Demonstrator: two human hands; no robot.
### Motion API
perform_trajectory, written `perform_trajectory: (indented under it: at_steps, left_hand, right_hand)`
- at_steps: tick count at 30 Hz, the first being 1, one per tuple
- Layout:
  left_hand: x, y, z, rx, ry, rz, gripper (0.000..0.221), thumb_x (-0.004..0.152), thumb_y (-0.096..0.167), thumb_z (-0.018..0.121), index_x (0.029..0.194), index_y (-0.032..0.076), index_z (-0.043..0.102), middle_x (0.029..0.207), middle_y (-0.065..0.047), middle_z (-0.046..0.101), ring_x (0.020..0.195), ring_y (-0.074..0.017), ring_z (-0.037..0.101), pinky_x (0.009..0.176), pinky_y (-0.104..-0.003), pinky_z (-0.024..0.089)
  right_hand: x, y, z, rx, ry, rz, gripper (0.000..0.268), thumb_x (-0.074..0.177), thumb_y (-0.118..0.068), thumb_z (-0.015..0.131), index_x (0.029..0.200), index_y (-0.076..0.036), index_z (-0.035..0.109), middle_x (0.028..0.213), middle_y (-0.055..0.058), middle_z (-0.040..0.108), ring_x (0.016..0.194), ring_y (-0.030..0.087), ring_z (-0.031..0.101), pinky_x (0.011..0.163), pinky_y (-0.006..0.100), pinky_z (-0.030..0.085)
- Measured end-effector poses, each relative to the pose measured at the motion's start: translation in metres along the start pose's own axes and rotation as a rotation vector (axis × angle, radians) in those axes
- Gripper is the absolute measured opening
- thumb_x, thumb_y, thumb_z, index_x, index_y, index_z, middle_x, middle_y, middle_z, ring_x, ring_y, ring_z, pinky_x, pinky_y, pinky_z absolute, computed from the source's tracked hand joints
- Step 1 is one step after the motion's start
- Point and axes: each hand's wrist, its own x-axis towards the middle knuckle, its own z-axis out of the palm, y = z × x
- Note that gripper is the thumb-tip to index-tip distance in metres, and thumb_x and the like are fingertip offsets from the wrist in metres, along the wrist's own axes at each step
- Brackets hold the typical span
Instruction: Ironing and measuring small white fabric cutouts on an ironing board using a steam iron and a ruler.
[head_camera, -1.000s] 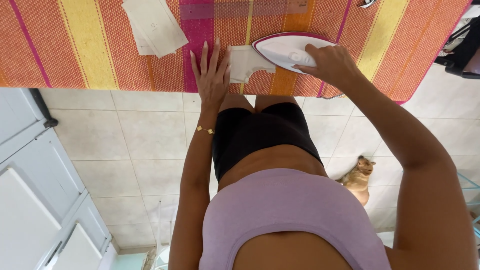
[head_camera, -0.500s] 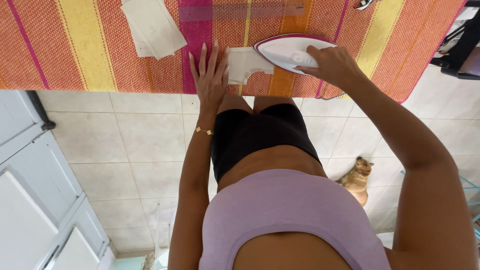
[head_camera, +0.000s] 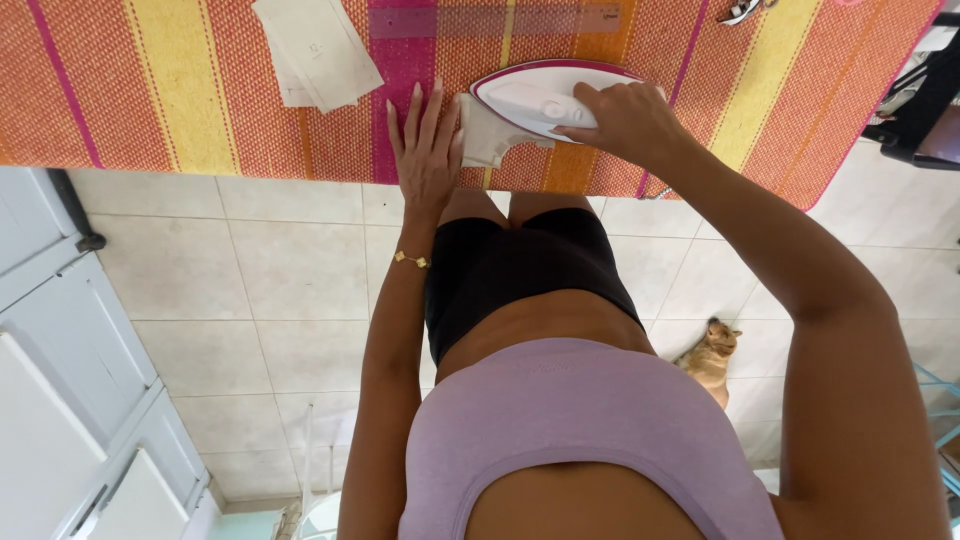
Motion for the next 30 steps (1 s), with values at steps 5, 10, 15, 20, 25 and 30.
perform_trajectory:
  at_steps: [5,10,15,20,25,30]
  left_hand:
    - [-0.003,0.002,0.000,-0.091,-0.019,-0.109,0.046,0.122,0.026,0.042,0.160,0.003,0.053,0.169,-0.011,0.049,0.159,-0.0282,0.047,0.137,-0.058,0.027]
    - [-0.001,0.005,-0.002,-0.164,0.055,-0.160,0.042,0.122,0.015,0.039,0.158,-0.003,0.051,0.165,-0.016,0.052,0.157,-0.0278,0.050,0.137,-0.055,0.032]
    - [-0.002,0.005,-0.002,-0.187,0.051,-0.181,0.041,0.121,0.005,0.034,0.160,-0.003,0.046,0.167,-0.017,0.049,0.159,-0.0300,0.047,0.139,-0.055,0.033]
    - [-0.005,0.004,0.000,-0.204,0.054,-0.182,0.042,0.121,0.006,0.033,0.160,-0.003,0.045,0.168,-0.017,0.048,0.161,-0.0295,0.045,0.140,-0.055,0.031]
    - [-0.005,0.004,0.000,-0.226,0.074,-0.178,0.041,0.122,0.006,0.033,0.160,-0.004,0.046,0.167,-0.018,0.049,0.160,-0.0307,0.047,0.139,-0.057,0.033]
    - [-0.004,0.003,0.001,-0.193,0.063,-0.172,0.042,0.121,0.004,0.034,0.160,-0.004,0.046,0.168,-0.018,0.048,0.160,-0.0300,0.046,0.140,-0.055,0.032]
  right_hand:
    - [0.015,-0.014,-0.005,-0.007,-0.008,-0.015,0.067,0.113,-0.075,0.054,0.133,-0.012,0.066,0.075,0.005,0.073,0.061,0.025,0.072,0.056,0.043,0.061]
    - [0.026,-0.027,-0.014,0.011,-0.010,-0.017,0.072,0.113,-0.077,0.049,0.134,-0.011,0.065,0.071,0.006,0.070,0.058,0.025,0.069,0.051,0.042,0.058]
    - [0.029,-0.031,-0.018,-0.010,-0.004,-0.039,0.069,0.113,-0.075,0.054,0.136,-0.010,0.065,0.077,0.006,0.075,0.064,0.026,0.074,0.056,0.042,0.061]
    - [0.032,-0.031,-0.022,0.038,-0.070,-0.033,0.069,0.114,-0.073,0.052,0.140,-0.009,0.064,0.076,0.005,0.072,0.062,0.024,0.071,0.057,0.042,0.063]
    - [0.030,-0.031,-0.017,0.021,-0.024,-0.014,0.070,0.114,-0.074,0.053,0.137,-0.009,0.066,0.073,0.005,0.072,0.058,0.023,0.069,0.056,0.042,0.061]
    - [0.029,-0.029,-0.017,0.021,0.021,-0.059,0.066,0.114,-0.071,0.057,0.129,-0.008,0.067,0.072,0.004,0.071,0.057,0.023,0.068,0.051,0.038,0.055]
